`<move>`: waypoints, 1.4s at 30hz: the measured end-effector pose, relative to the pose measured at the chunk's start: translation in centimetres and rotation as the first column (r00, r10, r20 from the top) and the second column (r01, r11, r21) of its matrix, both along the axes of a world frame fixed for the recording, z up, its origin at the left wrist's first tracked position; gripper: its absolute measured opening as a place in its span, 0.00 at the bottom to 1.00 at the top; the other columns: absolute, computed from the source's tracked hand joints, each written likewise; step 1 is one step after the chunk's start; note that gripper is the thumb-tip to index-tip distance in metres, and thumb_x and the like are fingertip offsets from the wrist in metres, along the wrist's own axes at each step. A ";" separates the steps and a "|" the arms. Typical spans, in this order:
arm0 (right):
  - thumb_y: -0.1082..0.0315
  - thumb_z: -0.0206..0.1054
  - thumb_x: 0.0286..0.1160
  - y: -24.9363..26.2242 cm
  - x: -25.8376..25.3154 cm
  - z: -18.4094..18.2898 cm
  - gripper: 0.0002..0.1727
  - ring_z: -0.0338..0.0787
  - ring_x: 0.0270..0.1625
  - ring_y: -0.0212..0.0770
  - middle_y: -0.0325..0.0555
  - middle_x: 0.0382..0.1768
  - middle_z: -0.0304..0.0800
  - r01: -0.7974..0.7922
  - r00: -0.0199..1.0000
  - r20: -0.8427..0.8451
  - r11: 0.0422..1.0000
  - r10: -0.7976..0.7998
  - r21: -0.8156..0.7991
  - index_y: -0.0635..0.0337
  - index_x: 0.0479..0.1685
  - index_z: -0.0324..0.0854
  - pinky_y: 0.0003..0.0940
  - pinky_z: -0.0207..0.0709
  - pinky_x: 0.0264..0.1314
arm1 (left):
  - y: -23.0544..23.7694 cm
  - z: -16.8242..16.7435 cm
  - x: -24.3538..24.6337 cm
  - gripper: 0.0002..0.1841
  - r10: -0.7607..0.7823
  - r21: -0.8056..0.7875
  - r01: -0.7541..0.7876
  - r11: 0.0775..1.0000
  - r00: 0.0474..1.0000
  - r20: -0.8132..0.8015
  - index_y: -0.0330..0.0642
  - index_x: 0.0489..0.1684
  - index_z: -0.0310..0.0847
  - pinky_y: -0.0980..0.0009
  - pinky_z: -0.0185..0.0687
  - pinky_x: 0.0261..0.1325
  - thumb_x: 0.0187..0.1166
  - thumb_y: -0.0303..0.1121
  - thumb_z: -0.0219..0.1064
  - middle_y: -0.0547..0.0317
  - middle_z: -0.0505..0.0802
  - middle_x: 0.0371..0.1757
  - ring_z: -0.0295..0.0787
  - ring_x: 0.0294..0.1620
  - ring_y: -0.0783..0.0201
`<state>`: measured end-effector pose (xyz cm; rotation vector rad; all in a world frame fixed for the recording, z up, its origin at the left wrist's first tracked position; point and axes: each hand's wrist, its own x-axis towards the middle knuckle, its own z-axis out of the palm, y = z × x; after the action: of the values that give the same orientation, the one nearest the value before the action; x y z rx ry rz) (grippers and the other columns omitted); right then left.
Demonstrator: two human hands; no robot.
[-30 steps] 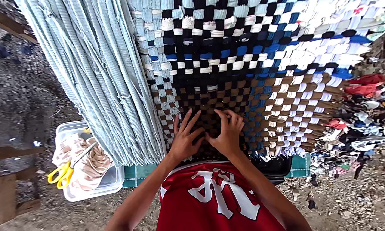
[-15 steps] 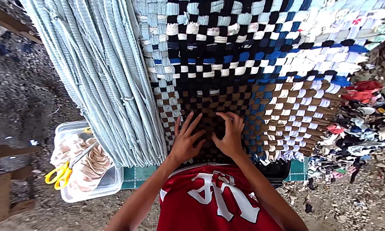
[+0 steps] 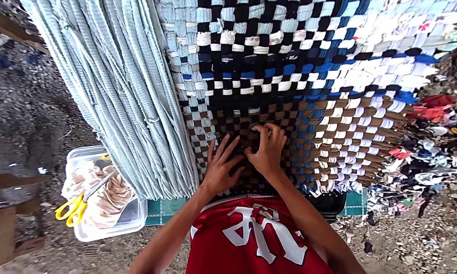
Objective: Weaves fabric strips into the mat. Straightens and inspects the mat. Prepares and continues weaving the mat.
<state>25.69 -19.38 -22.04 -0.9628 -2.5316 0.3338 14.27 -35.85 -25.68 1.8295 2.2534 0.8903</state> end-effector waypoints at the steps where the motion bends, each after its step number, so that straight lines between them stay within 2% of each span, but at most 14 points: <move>1: 0.53 0.82 0.47 0.3 0.4 0.2 0.40 0.75 0.66 0.57 0.52 0.69 0.75 -0.027 1.000 -0.010 0.999 0.027 -0.025 0.46 0.71 0.78 0.56 0.68 0.58 | 0.0 0.0 0.0 0.18 -0.001 0.004 0.001 1.000 1.000 0.005 0.67 0.61 0.92 0.30 0.21 0.94 0.77 0.54 0.70 0.67 0.65 0.94 0.37 0.99 0.52; 6: 0.55 0.80 0.55 2.0 2.2 -0.4 0.35 0.76 0.70 0.53 0.50 0.70 0.76 -0.144 0.987 -0.082 0.986 0.136 -0.089 0.48 0.70 0.79 0.53 0.73 0.65 | 0.1 -0.2 0.0 0.17 -0.003 0.011 0.003 1.000 1.000 0.019 0.68 0.61 0.93 0.30 0.23 0.95 0.77 0.54 0.71 0.67 0.64 0.94 0.37 0.99 0.52; 9: 0.49 0.81 0.64 3.0 2.7 -0.5 0.33 0.76 0.72 0.51 0.49 0.70 0.77 -0.215 0.971 -0.137 0.967 0.197 -0.134 0.49 0.71 0.80 0.51 0.74 0.70 | 0.0 -0.2 -0.1 0.18 -0.002 0.015 0.002 1.000 1.000 0.018 0.68 0.62 0.92 0.30 0.23 0.94 0.77 0.54 0.71 0.67 0.64 0.94 0.37 0.99 0.51; 12: 0.45 0.81 0.61 2.8 2.6 0.5 0.35 0.75 0.73 0.48 0.46 0.69 0.77 -0.224 0.962 -0.202 0.954 0.185 -0.197 0.47 0.70 0.81 0.49 0.74 0.74 | -0.1 -0.1 0.0 0.18 -0.001 0.014 0.001 1.000 1.000 0.001 0.68 0.63 0.91 0.29 0.23 0.94 0.78 0.55 0.69 0.65 0.63 0.95 0.36 0.99 0.50; 16: 0.40 0.79 0.55 1.0 0.4 1.4 0.35 0.76 0.65 0.52 0.49 0.63 0.80 -0.053 0.974 -0.222 0.998 0.042 -0.042 0.49 0.63 0.84 0.53 0.69 0.67 | -0.1 0.0 0.2 0.19 0.000 -0.017 0.000 1.000 1.000 -0.025 0.68 0.64 0.90 0.29 0.21 0.93 0.79 0.56 0.67 0.66 0.61 0.96 0.33 0.99 0.50; 19: 0.37 0.80 0.49 0.7 -1.4 1.2 0.39 0.76 0.63 0.54 0.50 0.63 0.78 0.035 0.993 -0.114 0.998 -0.029 0.045 0.47 0.64 0.82 0.54 0.68 0.59 | -0.1 0.1 0.2 0.19 0.006 -0.047 -0.007 0.999 0.999 -0.032 0.68 0.64 0.89 0.29 0.20 0.93 0.79 0.56 0.66 0.67 0.59 0.96 0.31 0.99 0.51; 27: 0.44 0.81 0.48 0.7 -2.8 0.1 0.38 0.76 0.61 0.56 0.50 0.63 0.76 0.084 0.996 -0.011 0.994 -0.083 0.068 0.46 0.65 0.79 0.55 0.67 0.51 | 0.8 0.2 0.6 0.23 0.064 -0.147 -0.074 0.986 0.995 -0.072 0.66 0.65 0.88 0.31 0.16 0.93 0.78 0.61 0.61 0.69 0.54 0.98 0.27 0.99 0.52; 34: 0.53 0.75 0.55 2.0 -1.8 0.3 0.31 0.78 0.62 0.56 0.51 0.65 0.78 0.013 1.000 -0.008 1.000 -0.013 0.000 0.50 0.64 0.79 0.55 0.69 0.51 | 1.4 0.0 0.8 0.26 0.117 -0.157 -0.133 0.979 0.987 -0.107 0.62 0.65 0.86 0.34 0.18 0.95 0.76 0.63 0.59 0.70 0.54 0.98 0.28 0.99 0.55; 37: 0.54 0.75 0.59 2.6 -1.3 0.3 0.29 0.77 0.66 0.56 0.50 0.67 0.78 -0.039 0.999 -0.020 0.998 0.038 -0.052 0.49 0.65 0.79 0.57 0.70 0.55 | 1.3 -0.1 0.7 0.27 0.129 -0.140 -0.142 0.980 0.987 -0.097 0.59 0.65 0.86 0.34 0.21 0.95 0.76 0.63 0.60 0.69 0.55 0.97 0.30 0.99 0.55; 40: 0.49 0.73 0.74 3.9 0.3 0.3 0.23 0.78 0.67 0.52 0.47 0.66 0.80 -0.187 0.977 -0.124 0.977 0.174 -0.103 0.49 0.64 0.83 0.53 0.72 0.65 | 1.2 0.0 0.6 0.25 0.133 -0.094 -0.140 0.986 0.988 -0.079 0.57 0.62 0.86 0.33 0.21 0.95 0.76 0.61 0.62 0.68 0.57 0.97 0.32 0.99 0.55; 42: 0.52 0.73 0.76 4.4 0.8 0.6 0.20 0.81 0.66 0.48 0.46 0.63 0.84 -0.233 0.957 -0.209 0.963 0.203 -0.134 0.52 0.61 0.85 0.50 0.75 0.68 | 1.1 0.2 0.7 0.25 0.127 -0.073 -0.132 0.989 0.989 -0.076 0.57 0.63 0.85 0.32 0.21 0.94 0.76 0.60 0.62 0.68 0.58 0.97 0.32 0.99 0.54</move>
<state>26.49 -14.94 -21.49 -0.6661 -2.4620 0.6688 15.00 -34.79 -25.48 1.7252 2.4378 0.7557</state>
